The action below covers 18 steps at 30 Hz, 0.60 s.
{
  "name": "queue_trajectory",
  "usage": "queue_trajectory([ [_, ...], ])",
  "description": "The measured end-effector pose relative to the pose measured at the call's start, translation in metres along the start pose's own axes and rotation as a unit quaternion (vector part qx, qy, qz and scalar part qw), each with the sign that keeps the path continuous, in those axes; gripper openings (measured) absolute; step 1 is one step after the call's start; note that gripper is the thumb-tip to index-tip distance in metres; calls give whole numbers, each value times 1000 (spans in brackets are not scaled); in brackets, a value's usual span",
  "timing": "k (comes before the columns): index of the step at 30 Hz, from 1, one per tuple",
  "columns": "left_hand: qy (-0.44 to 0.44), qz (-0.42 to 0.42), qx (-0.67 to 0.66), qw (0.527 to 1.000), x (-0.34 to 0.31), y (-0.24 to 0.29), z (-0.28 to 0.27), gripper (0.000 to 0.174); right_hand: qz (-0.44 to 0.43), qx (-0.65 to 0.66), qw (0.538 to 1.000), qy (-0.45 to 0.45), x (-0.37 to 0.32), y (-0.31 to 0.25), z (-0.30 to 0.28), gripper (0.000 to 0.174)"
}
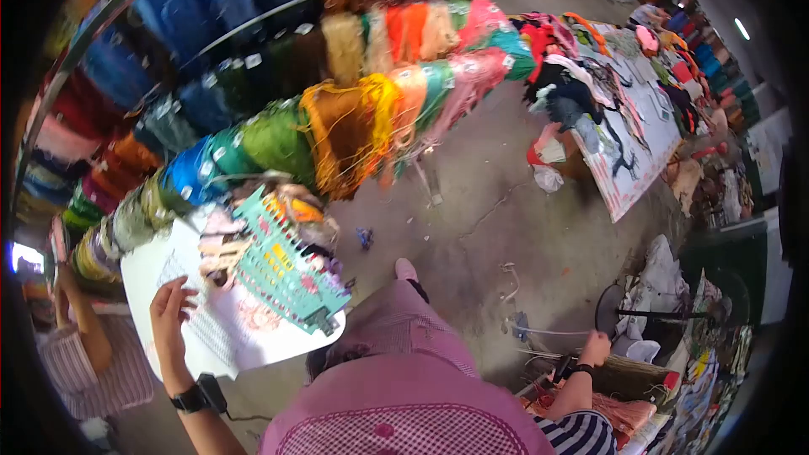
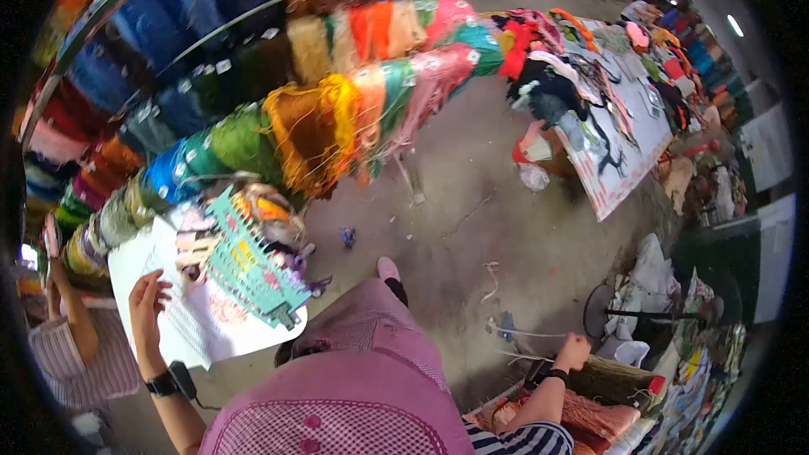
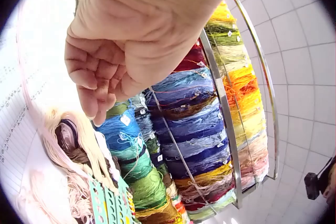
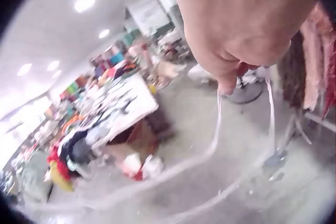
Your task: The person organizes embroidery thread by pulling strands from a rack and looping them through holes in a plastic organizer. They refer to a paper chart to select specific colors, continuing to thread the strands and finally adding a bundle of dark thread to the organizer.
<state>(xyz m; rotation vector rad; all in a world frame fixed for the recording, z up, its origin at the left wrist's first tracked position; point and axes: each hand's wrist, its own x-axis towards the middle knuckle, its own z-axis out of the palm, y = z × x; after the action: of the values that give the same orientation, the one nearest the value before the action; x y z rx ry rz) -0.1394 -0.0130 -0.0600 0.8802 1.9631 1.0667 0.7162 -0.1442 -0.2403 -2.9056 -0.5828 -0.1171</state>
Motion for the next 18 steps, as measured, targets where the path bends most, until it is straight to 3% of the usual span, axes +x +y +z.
queue_trajectory([
  [1,5,4,6,1000,-2,0,1,28,-76,35,996,26,4,-13,7,19],
  [2,4,-4,12,1000,-3,3,2,28,-130,203,971,-6,5,-38,21,18],
  [3,2,-11,10,1000,-5,3,4,28,-179,367,912,-45,7,-80,34,17],
  [5,7,-3,-15,1000,-13,6,11,25,-169,542,806,-167,-54,-214,15,17],
  [7,12,-3,-56,998,-20,9,21,23,-339,428,815,-196,-118,-324,-11,15],
  [9,-3,2,-88,996,-23,6,29,22,-521,417,730,-148,-183,-401,-10,13],
  [11,-35,-4,-152,988,-23,2,41,21,-626,339,677,-187,-268,-457,-72,15],
  [13,-59,-28,-183,981,-24,2,54,21,-669,397,573,-259,-337,-493,-82,15],
  [15,-72,-62,-215,972,-19,-5,67,22,-557,401,521,-507,-396,-505,-111,15],
  [17,-89,-86,-244,962,-15,-7,78,24,-552,389,454,-581,-432,-514,-113,11],
  [18,-121,-115,-297,940,-12,-9,84,25,-552,385,456,-582,-441,-518,-103,11],
])
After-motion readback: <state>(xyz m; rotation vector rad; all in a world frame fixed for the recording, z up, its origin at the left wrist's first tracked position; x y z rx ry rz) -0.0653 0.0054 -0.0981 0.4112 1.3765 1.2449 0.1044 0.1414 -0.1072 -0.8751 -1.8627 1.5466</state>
